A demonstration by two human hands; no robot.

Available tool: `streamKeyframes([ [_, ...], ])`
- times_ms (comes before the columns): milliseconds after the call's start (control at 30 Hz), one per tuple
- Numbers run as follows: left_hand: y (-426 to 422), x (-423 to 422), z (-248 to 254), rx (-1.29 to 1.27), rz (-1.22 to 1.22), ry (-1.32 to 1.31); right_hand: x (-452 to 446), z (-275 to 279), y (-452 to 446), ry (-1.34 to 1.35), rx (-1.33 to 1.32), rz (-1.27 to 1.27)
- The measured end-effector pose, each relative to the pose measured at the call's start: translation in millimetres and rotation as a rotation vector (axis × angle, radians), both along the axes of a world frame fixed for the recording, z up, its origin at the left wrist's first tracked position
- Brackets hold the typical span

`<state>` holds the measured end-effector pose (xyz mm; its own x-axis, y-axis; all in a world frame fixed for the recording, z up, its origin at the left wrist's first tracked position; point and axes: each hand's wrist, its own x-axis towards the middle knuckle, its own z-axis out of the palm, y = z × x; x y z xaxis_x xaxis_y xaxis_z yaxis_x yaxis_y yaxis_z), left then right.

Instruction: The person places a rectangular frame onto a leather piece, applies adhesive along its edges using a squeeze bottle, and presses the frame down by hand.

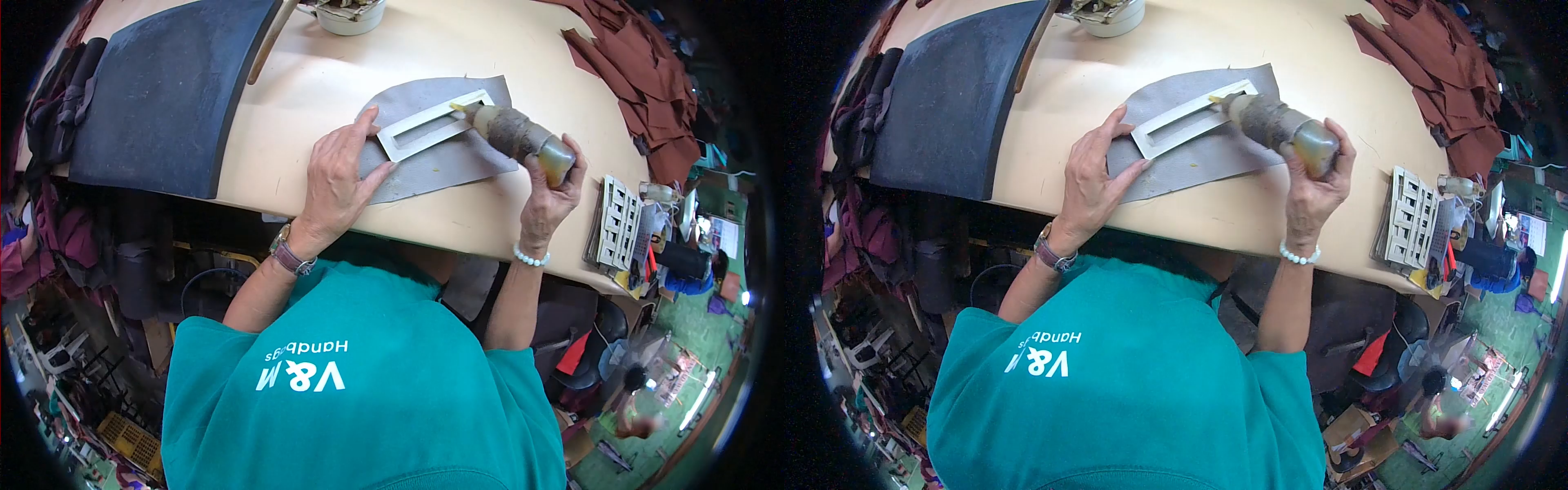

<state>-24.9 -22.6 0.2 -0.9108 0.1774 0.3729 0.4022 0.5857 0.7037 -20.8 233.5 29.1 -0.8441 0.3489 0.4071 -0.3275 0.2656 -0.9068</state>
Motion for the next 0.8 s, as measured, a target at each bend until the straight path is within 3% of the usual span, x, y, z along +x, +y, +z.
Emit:
streamKeyframes([
  [333,0.0,-0.5,-4.2,0.027,0.007,0.037,30.3,-10.7,-47.5,-0.004,-0.041,0.107],
  [433,-0.1,-0.3,-4.8,0.031,0.011,0.024,35.6,-12.0,-60.1,-0.012,-0.114,0.135],
  [567,-1.5,-0.6,-3.7,0.026,-0.005,0.021,35.4,-15.3,-50.8,-0.218,-0.349,0.185],
  [667,-0.1,-1.0,-3.8,0.029,-0.005,0.025,32.9,-15.8,-29.4,-0.146,-0.646,0.116],
  [800,0.9,-1.4,-3.7,0.025,-0.007,0.016,29.7,-17.2,9.4,0.029,-0.640,-0.101],
])
